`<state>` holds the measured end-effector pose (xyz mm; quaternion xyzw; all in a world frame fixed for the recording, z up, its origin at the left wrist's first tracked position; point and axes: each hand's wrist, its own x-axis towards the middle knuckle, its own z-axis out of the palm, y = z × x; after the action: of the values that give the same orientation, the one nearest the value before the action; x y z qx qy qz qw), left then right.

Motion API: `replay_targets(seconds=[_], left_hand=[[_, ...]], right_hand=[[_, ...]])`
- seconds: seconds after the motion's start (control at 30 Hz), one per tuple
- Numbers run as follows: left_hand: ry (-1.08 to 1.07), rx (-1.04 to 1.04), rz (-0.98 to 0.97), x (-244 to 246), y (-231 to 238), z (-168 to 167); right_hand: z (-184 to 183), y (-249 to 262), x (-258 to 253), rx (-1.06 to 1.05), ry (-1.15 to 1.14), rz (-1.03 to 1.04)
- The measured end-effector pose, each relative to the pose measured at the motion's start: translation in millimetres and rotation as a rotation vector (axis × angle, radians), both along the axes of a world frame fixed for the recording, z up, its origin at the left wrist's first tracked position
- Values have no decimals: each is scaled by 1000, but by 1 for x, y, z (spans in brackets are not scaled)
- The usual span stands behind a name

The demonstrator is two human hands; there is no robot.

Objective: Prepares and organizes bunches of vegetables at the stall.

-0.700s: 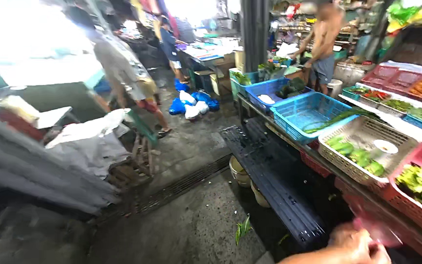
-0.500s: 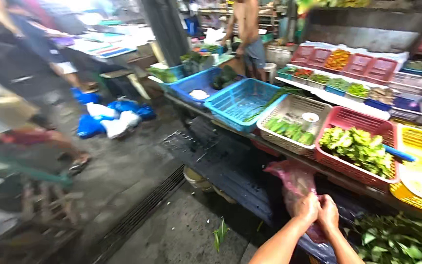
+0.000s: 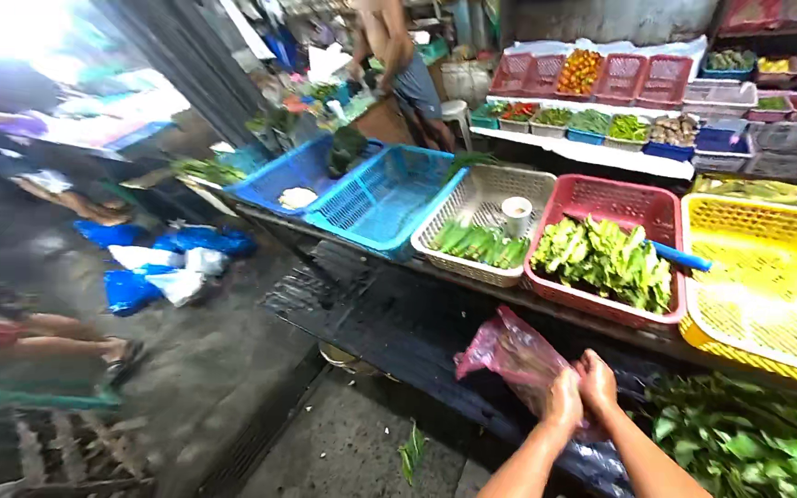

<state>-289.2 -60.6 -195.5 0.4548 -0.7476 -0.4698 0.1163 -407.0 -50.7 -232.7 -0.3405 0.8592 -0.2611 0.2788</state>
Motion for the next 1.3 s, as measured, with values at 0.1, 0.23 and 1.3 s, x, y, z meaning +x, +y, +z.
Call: replay_targets(seconds=[0.1, 0.23, 1.3], left_hand=[[47, -2, -55, -5, 27, -8], [-92, 51, 28, -1, -2, -20], [-542, 207, 406, 76, -148, -152]], right_hand=[[-23, 7, -33, 70, -23, -112], [-26, 12, -53, 52, -14, -47], [-89, 11, 32, 59, 3, 583]])
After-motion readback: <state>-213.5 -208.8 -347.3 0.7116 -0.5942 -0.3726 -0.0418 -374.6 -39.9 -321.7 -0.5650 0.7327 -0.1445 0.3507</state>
